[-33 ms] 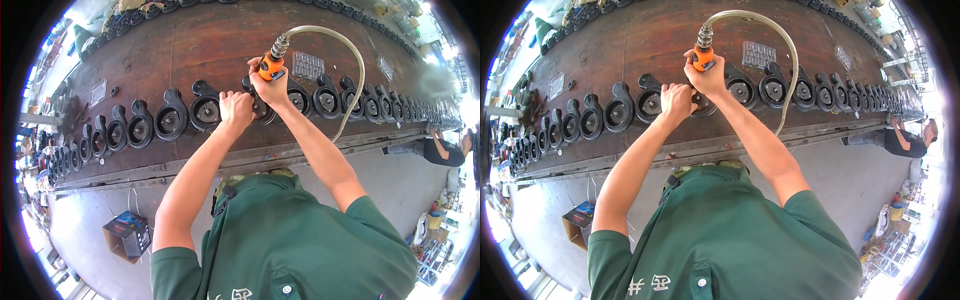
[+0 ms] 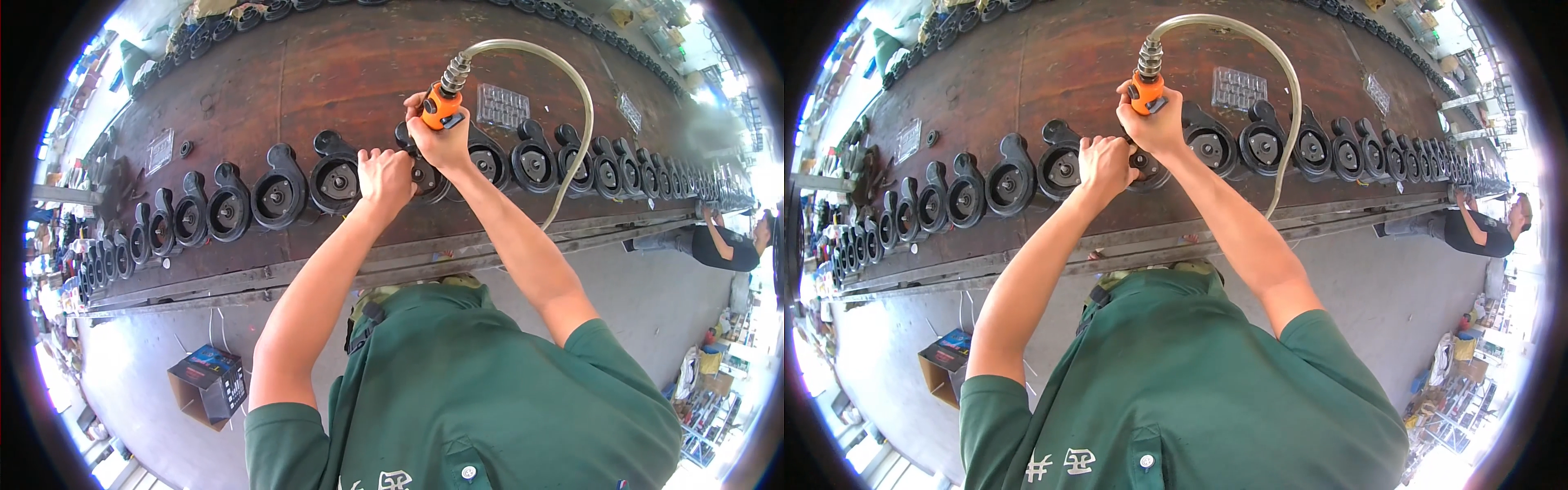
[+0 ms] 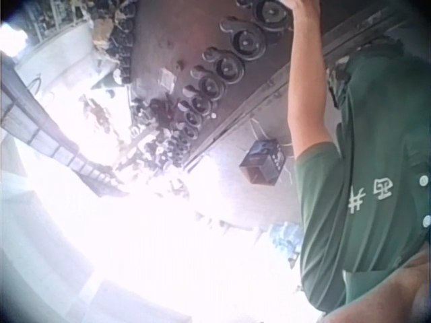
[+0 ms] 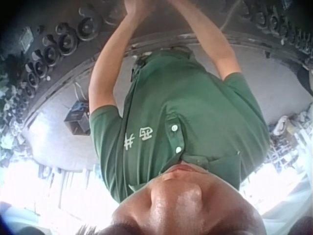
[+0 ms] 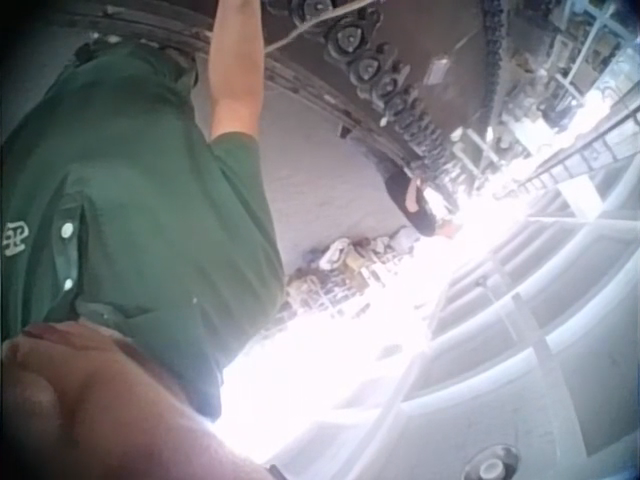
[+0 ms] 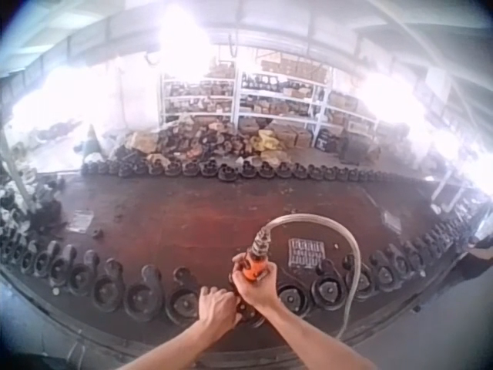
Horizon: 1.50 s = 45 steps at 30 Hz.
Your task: The person assembles metal pump housings by inserting circular bearings and small washers, then secures them using a pneumatic screwdriver at a workbench.
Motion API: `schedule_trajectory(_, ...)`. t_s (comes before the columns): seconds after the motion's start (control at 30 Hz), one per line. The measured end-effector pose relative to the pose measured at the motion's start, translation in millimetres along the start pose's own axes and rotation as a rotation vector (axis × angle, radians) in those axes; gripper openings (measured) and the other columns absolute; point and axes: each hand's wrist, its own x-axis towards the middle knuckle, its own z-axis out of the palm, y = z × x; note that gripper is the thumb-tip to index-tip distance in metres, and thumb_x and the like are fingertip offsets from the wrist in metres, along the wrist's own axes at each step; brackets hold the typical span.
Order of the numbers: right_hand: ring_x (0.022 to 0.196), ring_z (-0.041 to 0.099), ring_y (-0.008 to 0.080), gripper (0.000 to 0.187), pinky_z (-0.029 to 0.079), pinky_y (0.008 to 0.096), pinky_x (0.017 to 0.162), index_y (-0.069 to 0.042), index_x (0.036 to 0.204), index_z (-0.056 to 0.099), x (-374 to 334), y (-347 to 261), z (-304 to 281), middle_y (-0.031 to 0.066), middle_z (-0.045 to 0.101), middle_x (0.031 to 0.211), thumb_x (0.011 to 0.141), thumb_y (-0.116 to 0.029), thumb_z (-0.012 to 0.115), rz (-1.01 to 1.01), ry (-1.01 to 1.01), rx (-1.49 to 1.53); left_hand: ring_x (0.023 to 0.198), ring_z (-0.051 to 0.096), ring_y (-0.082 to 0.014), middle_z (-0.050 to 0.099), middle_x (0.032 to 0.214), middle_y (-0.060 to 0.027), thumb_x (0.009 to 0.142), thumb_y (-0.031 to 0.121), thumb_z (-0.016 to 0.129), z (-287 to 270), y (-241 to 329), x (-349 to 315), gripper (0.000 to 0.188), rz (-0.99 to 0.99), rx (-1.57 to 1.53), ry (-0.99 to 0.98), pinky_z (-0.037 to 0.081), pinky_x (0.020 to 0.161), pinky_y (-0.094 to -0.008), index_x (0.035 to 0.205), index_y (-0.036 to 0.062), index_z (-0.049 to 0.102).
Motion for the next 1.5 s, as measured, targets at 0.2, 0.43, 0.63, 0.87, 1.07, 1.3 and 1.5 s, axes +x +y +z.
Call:
schedule_trajectory(0.2,0.071,0.063,0.0086,0.012,0.053,0.0245,0.064,0.002,0.093,0.064,4,7,0,0.003,0.066,0.082,0.082,0.007,0.063,-0.021,-0.039,-0.064,0.101,0.066,-0.0301,0.073,0.096,-0.0099,0.065,0.038,0.089,6,2,-4,0.038,-0.037,-0.02,0.055,0.04,0.107,-0.0494,0.096,0.017,0.08)
schedule_trajectory(0.43,0.071,0.062,0.0069,0.009,0.052,0.0246,0.065,0.002,0.089,0.066,8,6,-2,0.0016,0.067,0.08,0.08,0.003,0.067,0.017,-0.016,-0.095,0.099,0.068,-0.0306,0.074,0.09,-0.0101,0.065,0.033,0.088,-4,-3,6,0.041,0.004,-0.009,-0.06,0.044,0.092,-0.0468,0.104,0.0234,0.081)
schedule_trajectory(0.63,0.065,0.063,0.0094,0.009,0.052,0.0239,0.06,0.002,0.091,0.064,8,5,-6,0.0043,0.066,0.08,0.084,0.007,0.065,0.013,-0.038,-0.066,0.093,0.07,-0.0317,0.074,0.084,-0.0081,0.064,0.025,0.086,0,-15,15,0.043,0.053,-0.015,-0.063,0.044,0.09,-0.0469,0.107,0.028,0.08)
schedule_trajectory(0.87,0.064,0.064,0.0116,0.013,0.052,0.0252,0.058,0.001,0.094,0.062,5,3,-12,0.0057,0.066,0.081,0.083,0.007,0.059,-0.011,-0.051,-0.043,0.091,0.072,-0.0299,0.075,0.083,-0.0081,0.07,0.023,0.084,-2,-12,13,0.032,0.082,-0.018,-0.029,0.046,0.091,-0.0483,0.102,0.0258,0.081)
schedule_trajectory(1.07,0.068,0.065,0.0101,0.017,0.054,0.0243,0.062,0.005,0.098,0.067,-5,2,-5,0.0055,0.068,0.081,0.082,0.008,0.062,0.008,-0.025,0.033,0.089,0.072,-0.0293,0.074,0.082,-0.0074,0.069,0.027,0.087,-5,-11,13,0.031,0.047,-0.02,-0.088,0.046,0.09,-0.0479,0.1,0.0252,0.081)
schedule_trajectory(1.3,0.068,0.065,0.0112,0.019,0.054,0.024,0.062,0.004,0.1,0.064,-6,1,-16,0.0068,0.068,0.083,0.082,0.009,0.063,-0.037,0.014,0.09,0.091,0.072,-0.0293,0.074,0.084,-0.0073,0.067,0.027,0.088,-3,-13,15,0.037,0.069,-0.023,-0.067,0.045,0.09,-0.0461,0.103,0.0262,0.08)
schedule_trajectory(1.5,0.066,0.064,0.0122,0.017,0.054,0.0254,0.06,0.003,0.098,0.063,-3,3,-17,0.0074,0.067,0.082,0.082,0.009,0.062,-0.016,0.056,0.127,0.092,0.072,-0.0286,0.074,0.084,-0.0068,0.068,0.026,0.089,-9,-9,15,0.036,0.043,-0.001,-0.128,0.045,0.09,-0.045,0.102,0.0271,0.08)
